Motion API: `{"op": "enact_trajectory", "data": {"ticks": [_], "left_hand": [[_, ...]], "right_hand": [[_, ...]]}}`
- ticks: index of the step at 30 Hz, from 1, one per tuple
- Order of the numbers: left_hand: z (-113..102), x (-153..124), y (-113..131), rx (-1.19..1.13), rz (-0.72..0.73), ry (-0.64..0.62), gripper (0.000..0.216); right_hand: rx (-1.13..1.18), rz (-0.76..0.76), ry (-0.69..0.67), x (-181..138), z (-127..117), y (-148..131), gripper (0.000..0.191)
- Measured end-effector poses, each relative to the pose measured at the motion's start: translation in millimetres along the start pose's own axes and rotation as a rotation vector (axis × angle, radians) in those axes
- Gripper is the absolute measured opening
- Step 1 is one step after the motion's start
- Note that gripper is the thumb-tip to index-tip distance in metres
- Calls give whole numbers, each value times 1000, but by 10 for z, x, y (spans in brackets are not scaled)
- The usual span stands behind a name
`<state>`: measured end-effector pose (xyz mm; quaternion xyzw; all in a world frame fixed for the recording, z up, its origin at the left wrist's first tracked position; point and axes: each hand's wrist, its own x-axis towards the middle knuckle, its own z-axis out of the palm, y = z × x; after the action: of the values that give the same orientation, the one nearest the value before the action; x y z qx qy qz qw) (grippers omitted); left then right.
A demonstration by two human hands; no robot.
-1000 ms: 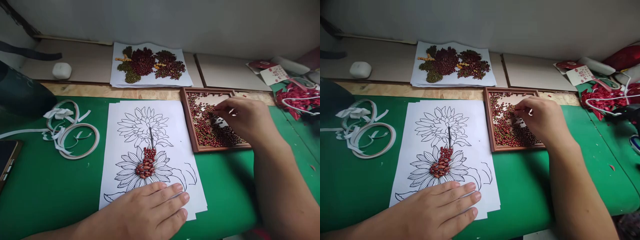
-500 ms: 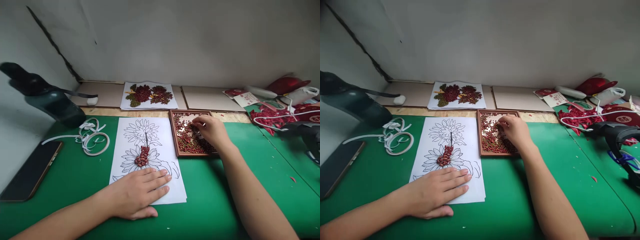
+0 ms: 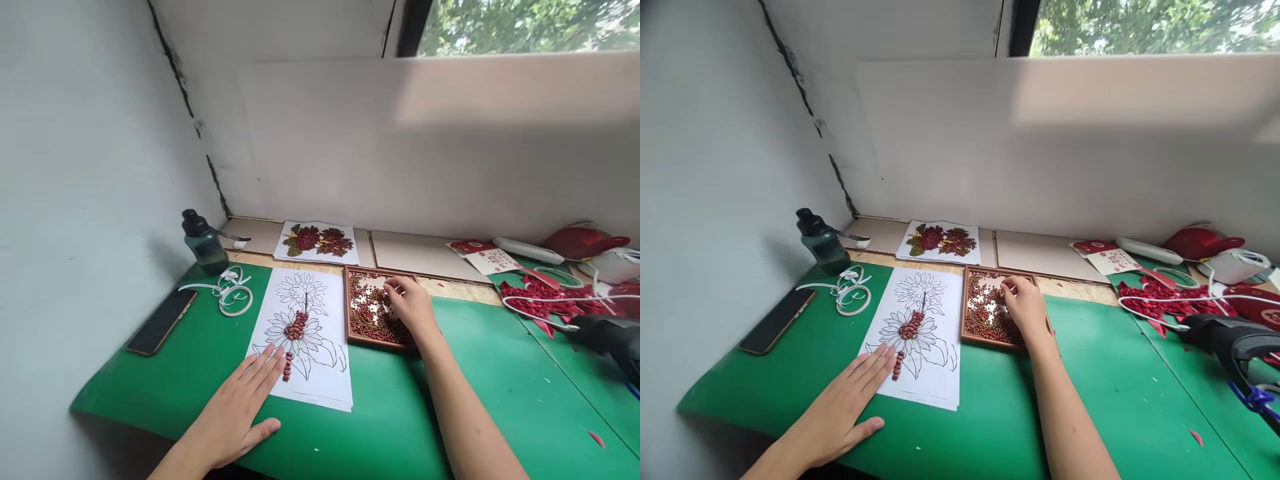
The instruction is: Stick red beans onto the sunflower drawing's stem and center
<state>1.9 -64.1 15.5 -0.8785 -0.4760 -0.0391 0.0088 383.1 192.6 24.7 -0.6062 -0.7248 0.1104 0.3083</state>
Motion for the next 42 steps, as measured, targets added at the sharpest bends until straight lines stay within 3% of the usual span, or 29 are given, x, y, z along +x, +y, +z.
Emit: {"op": "enact_trajectory", "data": {"ticks": [6,11,18,22,30,33,37,42], "left_hand": [[82,18,-15,27,30,44,76],[66,-2,-26,-5,39,34,71],[81,3,-64,-105,30,24,66],[111,-2,-69,-161,25,46,65],[94,54,-114,-334,25,135,70],[4,285,-230,-511,4,211,61],[-69,981,-532,-671,-85,290,42],[138,1877,-880,-760,-218,277,37]], "right_hand": [[30,14,53,29,121,46,35],[-8,0,83,-4,71,10,27],[-104,-91,115,-590,51,-102,25],[-149,-81,214,-922,85,-138,33],[-152,-95,316,-961,154,-124,31],[-150,-118,312,-961,160,-134,28],[-163,-121,323,-981,162,-129,25],[-199,-122,362,-985,157,-124,25]]}}
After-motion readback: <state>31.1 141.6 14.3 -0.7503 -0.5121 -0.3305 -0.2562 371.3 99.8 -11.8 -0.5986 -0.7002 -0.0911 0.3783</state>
